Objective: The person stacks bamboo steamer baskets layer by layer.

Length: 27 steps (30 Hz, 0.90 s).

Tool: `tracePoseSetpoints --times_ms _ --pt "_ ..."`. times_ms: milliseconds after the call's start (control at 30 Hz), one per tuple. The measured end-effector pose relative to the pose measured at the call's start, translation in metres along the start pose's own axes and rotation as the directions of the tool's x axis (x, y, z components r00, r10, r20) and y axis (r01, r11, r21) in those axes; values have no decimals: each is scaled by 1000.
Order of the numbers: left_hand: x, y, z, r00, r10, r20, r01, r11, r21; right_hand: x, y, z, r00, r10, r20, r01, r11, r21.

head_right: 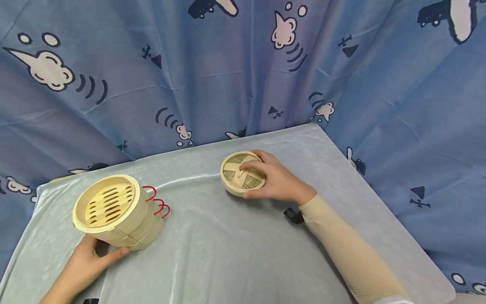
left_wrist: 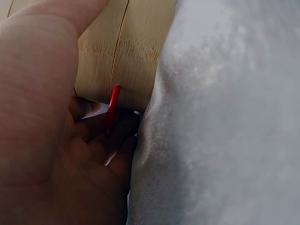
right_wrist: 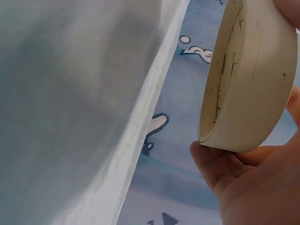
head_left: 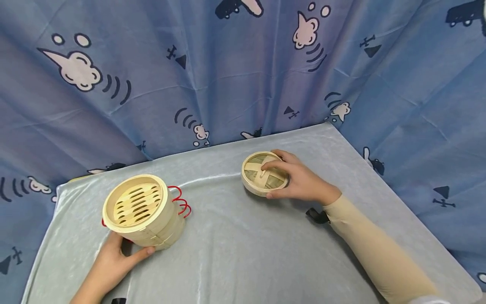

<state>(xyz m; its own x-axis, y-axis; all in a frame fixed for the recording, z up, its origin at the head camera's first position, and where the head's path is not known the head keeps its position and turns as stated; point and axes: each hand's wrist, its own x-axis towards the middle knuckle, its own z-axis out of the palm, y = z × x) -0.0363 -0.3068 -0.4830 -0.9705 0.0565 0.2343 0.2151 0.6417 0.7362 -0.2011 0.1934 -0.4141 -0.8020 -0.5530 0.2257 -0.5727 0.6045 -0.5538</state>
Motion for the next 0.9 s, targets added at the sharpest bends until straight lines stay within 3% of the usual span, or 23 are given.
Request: tracePoseSetpoints --times_ms 533,700,900 --pt "1 -4 0 1000 6 -13 -5 1000 16 34 -35 10 995 -98 -18 99 993 67" --pt "5 2 1 1000 13 -11 -12 1000 9 41 -44 9 990 -137 -47 140 987 82" --pt "0 -4 2 1000 16 -12 -16 1000 11 50 -58 12 985 -170 -35 173 980 101"
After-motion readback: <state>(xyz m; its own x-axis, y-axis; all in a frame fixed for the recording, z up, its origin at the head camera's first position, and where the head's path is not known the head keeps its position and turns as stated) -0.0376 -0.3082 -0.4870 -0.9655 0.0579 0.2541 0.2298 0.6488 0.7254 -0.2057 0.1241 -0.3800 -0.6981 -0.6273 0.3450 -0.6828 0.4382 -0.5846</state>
